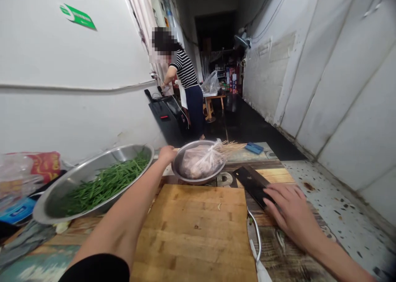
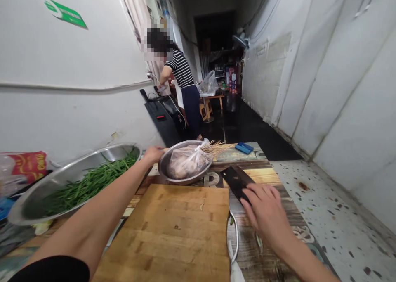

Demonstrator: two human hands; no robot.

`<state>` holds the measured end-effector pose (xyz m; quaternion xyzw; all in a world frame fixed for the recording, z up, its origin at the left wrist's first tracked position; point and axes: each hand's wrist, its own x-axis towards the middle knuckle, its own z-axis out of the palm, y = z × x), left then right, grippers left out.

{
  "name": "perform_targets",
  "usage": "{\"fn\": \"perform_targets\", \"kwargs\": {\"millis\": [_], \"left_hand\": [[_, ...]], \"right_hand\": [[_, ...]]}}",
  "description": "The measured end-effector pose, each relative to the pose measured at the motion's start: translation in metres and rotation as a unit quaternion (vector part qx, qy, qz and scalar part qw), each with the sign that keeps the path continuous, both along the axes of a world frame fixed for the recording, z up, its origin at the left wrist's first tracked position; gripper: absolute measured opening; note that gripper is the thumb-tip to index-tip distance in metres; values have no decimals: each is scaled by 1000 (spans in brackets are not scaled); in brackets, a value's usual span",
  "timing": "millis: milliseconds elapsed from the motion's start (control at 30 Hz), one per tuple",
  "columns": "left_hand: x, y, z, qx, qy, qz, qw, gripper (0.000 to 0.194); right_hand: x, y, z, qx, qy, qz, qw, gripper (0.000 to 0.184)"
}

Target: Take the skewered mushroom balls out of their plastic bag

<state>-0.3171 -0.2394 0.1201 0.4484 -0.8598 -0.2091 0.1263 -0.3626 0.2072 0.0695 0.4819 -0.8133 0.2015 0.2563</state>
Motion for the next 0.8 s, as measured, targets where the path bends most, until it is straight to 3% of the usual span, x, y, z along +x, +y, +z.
{"fn": "perform_targets", "kwargs": {"millis": [67, 133, 200, 267, 367, 467, 600, 800], "left_hand": [[-7, 13, 9, -61, 11, -23, 998, 37], [-17, 34, 16, -92, 21, -92, 991, 33], [-28, 58, 19, -91, 11, -183, 979, 26], [-38, 79, 19, -92, -7, -233, 968, 22], [-47, 98, 18, -100, -38, -245, 964, 18], [-49, 104, 18, -97, -66, -245, 963, 15], [-47, 108, 17, -89, -77, -233, 965, 15], [-39, 111, 7, -93, -49, -224, 969, 15]], "right_hand": [[-18, -39, 39, 51, -45, 33, 997, 24], [-37, -85, 71, 89, -52, 53, 993, 23], [-55, -131, 95, 128, -55, 64, 988, 24], [-71, -171, 107, 176, -67, 63, 980, 21], [-85, -212, 110, 262, -101, 56, 958, 16], [-89, -231, 101, 311, -135, 60, 939, 21], [-88, -237, 87, 322, -164, 60, 930, 22], [-96, -233, 79, 280, -206, 65, 935, 22]]}}
